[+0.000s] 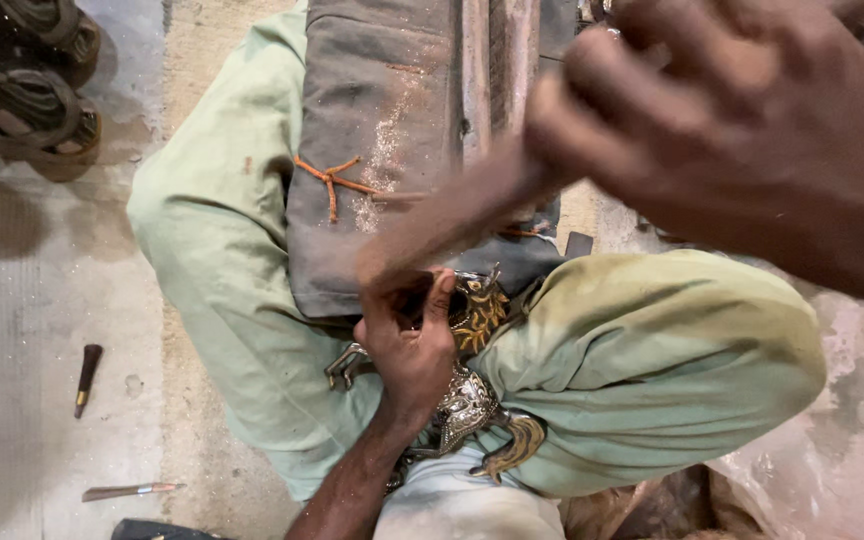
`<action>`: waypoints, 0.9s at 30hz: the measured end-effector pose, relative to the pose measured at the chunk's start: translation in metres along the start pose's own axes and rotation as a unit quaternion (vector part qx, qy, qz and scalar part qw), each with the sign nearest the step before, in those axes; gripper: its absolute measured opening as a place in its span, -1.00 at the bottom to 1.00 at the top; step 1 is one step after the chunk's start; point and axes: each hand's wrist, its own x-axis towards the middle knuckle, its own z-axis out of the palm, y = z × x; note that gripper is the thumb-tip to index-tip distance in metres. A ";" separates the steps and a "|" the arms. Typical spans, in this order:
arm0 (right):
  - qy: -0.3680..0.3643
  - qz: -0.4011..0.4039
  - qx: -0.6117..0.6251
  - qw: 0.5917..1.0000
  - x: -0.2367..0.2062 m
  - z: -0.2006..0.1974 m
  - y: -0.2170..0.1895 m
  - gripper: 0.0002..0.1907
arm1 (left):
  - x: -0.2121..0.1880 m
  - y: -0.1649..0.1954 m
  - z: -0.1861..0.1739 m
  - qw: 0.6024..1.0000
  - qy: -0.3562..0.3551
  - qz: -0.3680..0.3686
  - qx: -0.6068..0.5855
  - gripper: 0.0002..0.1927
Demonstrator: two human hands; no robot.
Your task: The person sits on the floor with a silver metal horse figurine on a cushioned lap board, holding a chisel against the figurine's surface and striking it with a wooden mallet to shape or decorate the metal. They reposition the chisel and turn the figurine between strikes, working over different areas of the piece.
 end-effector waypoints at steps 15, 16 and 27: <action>-0.018 0.061 0.129 0.990 0.015 -0.014 0.003 -0.66 | 0.001 0.004 0.002 0.999 -0.002 -0.034 -0.033 -0.58; -0.022 0.052 0.107 0.993 0.016 -0.013 0.002 -0.67 | 0.001 0.004 0.002 0.999 -0.002 -0.027 -0.034 -0.63; -0.049 0.038 0.054 0.997 0.010 -0.016 0.002 -0.55 | 0.003 0.005 0.000 0.999 -0.034 -0.017 -0.038 -0.79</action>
